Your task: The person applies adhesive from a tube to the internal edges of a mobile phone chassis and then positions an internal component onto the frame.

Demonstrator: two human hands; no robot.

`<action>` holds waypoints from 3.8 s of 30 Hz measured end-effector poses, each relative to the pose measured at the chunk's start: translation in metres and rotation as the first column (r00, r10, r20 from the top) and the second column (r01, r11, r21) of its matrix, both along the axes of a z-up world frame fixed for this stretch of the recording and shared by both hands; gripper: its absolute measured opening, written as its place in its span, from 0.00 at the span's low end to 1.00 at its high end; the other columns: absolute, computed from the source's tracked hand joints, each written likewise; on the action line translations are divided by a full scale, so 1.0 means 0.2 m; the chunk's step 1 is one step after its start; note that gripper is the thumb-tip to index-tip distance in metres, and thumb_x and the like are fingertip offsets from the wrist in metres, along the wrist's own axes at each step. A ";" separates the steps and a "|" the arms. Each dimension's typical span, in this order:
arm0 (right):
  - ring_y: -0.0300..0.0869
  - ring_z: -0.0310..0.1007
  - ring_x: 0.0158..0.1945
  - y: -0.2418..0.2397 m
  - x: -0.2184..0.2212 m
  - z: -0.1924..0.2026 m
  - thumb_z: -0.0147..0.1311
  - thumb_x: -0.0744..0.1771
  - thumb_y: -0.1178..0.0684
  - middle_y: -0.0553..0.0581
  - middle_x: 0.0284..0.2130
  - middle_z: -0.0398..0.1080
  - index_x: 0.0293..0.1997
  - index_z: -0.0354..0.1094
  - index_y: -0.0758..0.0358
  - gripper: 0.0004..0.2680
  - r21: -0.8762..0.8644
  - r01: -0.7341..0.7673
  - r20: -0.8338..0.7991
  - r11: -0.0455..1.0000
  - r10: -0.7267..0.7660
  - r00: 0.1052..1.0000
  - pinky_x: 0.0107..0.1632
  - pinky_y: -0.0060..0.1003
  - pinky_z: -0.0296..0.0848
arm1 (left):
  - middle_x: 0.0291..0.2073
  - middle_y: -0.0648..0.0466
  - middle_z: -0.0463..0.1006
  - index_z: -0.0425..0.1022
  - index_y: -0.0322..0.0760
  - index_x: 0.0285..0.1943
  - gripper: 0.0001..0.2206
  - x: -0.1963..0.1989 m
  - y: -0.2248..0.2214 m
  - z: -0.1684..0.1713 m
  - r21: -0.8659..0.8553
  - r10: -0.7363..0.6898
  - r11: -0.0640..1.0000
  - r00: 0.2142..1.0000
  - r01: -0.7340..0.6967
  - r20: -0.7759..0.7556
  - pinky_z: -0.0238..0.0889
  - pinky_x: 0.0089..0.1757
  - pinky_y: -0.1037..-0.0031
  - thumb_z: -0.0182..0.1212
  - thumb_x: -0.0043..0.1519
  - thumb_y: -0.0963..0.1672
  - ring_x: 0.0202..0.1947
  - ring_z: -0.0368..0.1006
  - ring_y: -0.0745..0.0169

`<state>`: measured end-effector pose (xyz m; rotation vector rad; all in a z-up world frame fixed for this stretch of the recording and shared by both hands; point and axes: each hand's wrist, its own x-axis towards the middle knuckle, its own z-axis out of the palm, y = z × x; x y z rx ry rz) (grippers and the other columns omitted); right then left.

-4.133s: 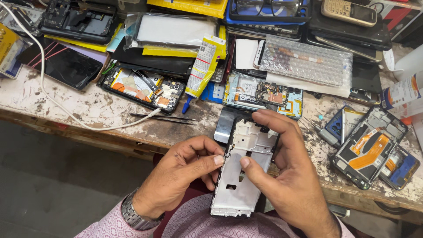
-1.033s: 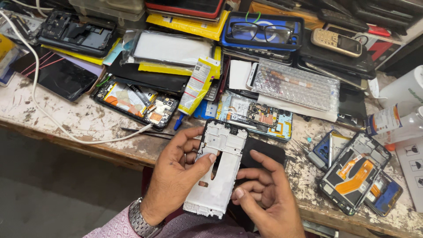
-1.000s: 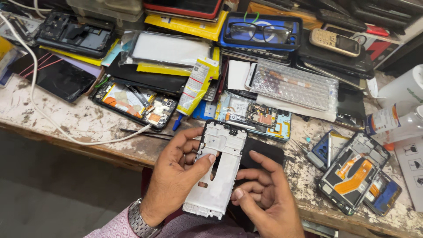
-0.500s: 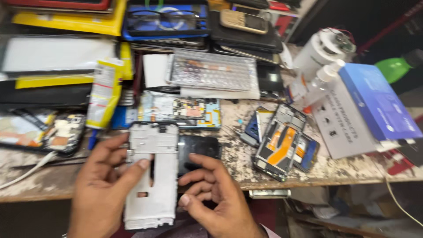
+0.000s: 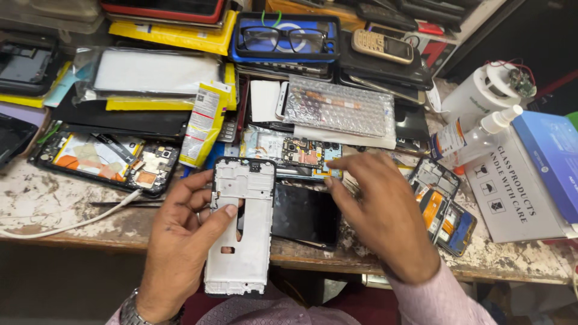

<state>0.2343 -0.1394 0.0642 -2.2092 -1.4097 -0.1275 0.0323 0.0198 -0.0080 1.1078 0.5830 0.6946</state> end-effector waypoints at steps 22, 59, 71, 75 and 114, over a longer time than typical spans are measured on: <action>0.55 0.67 0.48 0.26 0.06 -0.06 0.61 0.64 0.46 0.61 0.44 0.73 0.54 0.73 0.63 0.17 -0.218 0.058 0.038 0.974 -0.051 0.998 0.53 0.49 0.68 | 0.44 0.49 0.79 0.63 0.29 0.67 0.25 -0.04 0.03 0.01 -0.029 -0.085 0.996 0.994 0.087 0.065 0.73 0.28 0.80 0.60 0.59 0.36 0.33 0.76 0.73; 0.35 0.75 0.41 0.11 0.12 -0.07 0.57 0.68 0.61 0.53 0.39 0.75 0.53 0.69 0.66 0.08 0.458 0.160 -0.600 0.875 0.172 0.781 0.44 0.30 0.75 | 0.47 0.49 0.79 0.66 0.33 0.66 0.24 0.05 0.02 -0.02 0.079 -0.033 0.996 0.999 0.036 -0.038 0.75 0.36 0.79 0.63 0.58 0.37 0.40 0.78 0.68; 0.34 0.75 0.35 0.12 -0.08 0.02 0.59 0.66 0.60 0.52 0.35 0.78 0.50 0.74 0.67 0.09 0.256 0.132 -0.810 0.958 0.138 0.570 0.39 0.29 0.76 | 0.41 0.52 0.80 0.64 0.30 0.66 0.23 0.12 -0.04 0.11 0.141 -0.181 0.972 0.982 0.188 -0.059 0.71 0.26 0.84 0.61 0.60 0.38 0.29 0.74 0.78; 0.33 0.77 0.41 0.14 -0.09 0.00 0.59 0.65 0.60 0.49 0.40 0.74 0.48 0.74 0.68 0.08 0.276 0.109 -0.764 0.955 0.149 0.627 0.41 0.28 0.78 | 0.40 0.54 0.79 0.64 0.31 0.66 0.23 0.10 -0.03 0.14 0.159 -0.187 0.967 0.978 0.200 -0.093 0.72 0.26 0.84 0.61 0.60 0.38 0.31 0.74 0.79; 0.36 0.76 0.30 0.18 -0.25 0.12 0.62 0.64 0.59 0.53 0.30 0.74 0.44 0.80 0.63 0.07 0.154 0.044 -0.245 0.987 -0.005 0.969 0.35 0.30 0.74 | 0.28 0.56 0.78 0.72 0.29 0.53 0.11 0.09 0.00 0.07 0.103 -0.101 0.990 0.994 0.097 0.036 0.66 0.27 0.81 0.56 0.67 0.42 0.25 0.72 0.74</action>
